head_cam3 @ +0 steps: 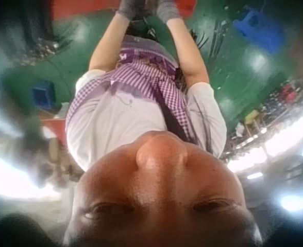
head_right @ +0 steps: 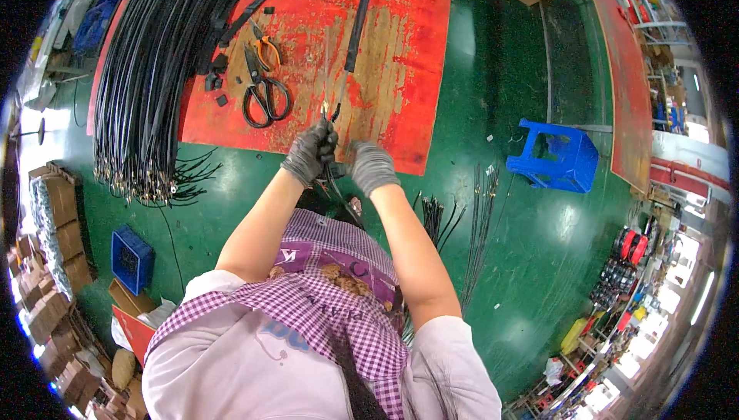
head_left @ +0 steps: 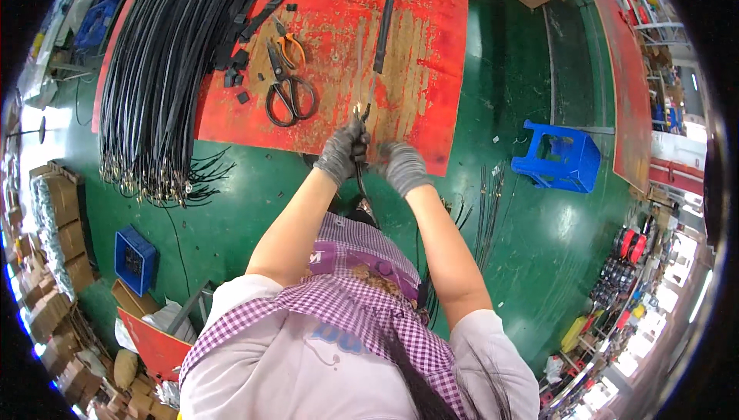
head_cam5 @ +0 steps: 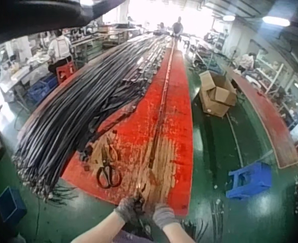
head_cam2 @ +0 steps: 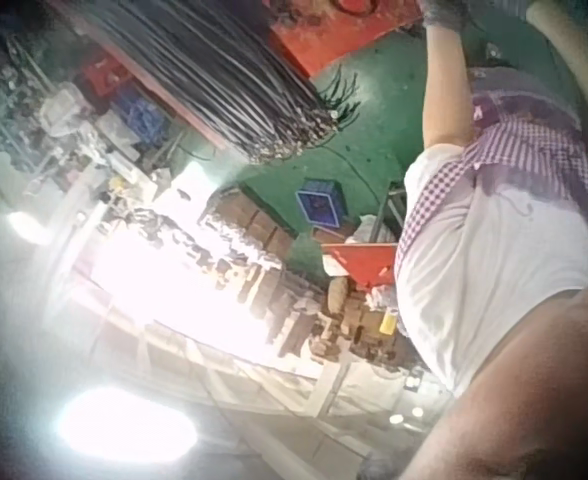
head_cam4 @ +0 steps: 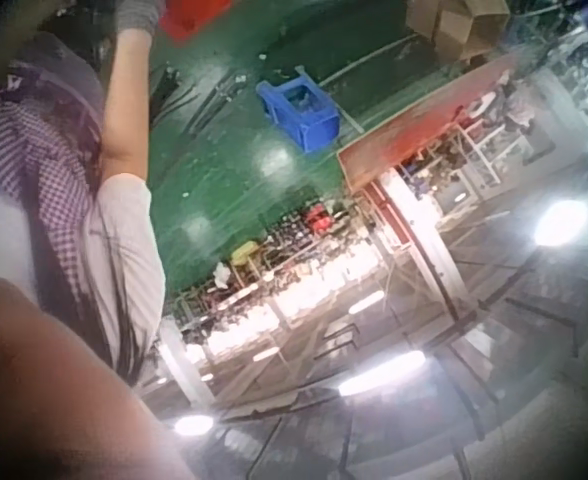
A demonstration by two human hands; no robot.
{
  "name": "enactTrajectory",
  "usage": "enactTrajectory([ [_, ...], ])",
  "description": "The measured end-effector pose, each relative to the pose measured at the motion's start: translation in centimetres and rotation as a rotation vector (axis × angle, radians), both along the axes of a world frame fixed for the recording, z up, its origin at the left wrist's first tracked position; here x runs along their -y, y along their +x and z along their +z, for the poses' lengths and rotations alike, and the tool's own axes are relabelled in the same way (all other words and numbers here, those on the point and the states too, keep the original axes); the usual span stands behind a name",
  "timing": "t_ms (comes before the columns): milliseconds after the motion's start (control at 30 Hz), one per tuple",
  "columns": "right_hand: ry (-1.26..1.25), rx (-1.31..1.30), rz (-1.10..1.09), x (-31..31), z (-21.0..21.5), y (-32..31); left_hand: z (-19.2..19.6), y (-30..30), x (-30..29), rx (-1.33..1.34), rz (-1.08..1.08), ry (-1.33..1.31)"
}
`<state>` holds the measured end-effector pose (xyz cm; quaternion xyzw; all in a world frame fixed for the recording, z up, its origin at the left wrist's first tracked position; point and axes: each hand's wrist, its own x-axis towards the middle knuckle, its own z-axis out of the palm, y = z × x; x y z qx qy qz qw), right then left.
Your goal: The person strips the outer insulation from black cables using pliers and then cuts the cables to length using scissors. The person works at a red table in a factory setting, handling the cables one at a time.
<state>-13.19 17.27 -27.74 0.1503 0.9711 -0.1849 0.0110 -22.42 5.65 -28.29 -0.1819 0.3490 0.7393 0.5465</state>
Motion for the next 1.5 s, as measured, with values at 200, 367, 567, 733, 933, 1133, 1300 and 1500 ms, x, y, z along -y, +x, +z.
enactTrajectory([
  [200,0.150,0.368,-0.035,2.0,2.7,-3.3,0.4,1.7,1.5,-0.032,-0.121,-0.293],
  [367,0.107,0.210,-0.076,3.6,3.9,-4.0,-0.5,-0.3,1.6,-0.053,-0.164,-0.287],
  [567,-0.653,-0.201,-0.253,2.2,3.1,-4.4,-2.0,-5.0,-0.5,-0.045,-0.249,-0.233],
  [733,-0.986,-0.352,-0.293,1.5,4.0,-6.6,-1.8,-4.8,-0.6,-0.075,-0.281,-0.158],
  [933,-1.645,-0.410,-0.412,2.2,3.1,-6.9,-1.2,-5.5,2.3,-0.107,-0.308,-0.291],
  [1133,-1.931,-0.249,-0.515,3.3,5.9,-7.0,-0.4,-4.8,8.7,-0.007,-0.260,-0.207],
  [1300,-1.973,-0.290,-0.427,0.9,1.4,-7.1,-0.8,-3.3,14.2,0.035,-0.243,-0.173],
  [1500,-1.392,-0.206,-0.445,1.9,-2.9,-9.8,0.9,-1.2,19.1,0.060,-0.327,-0.313],
])
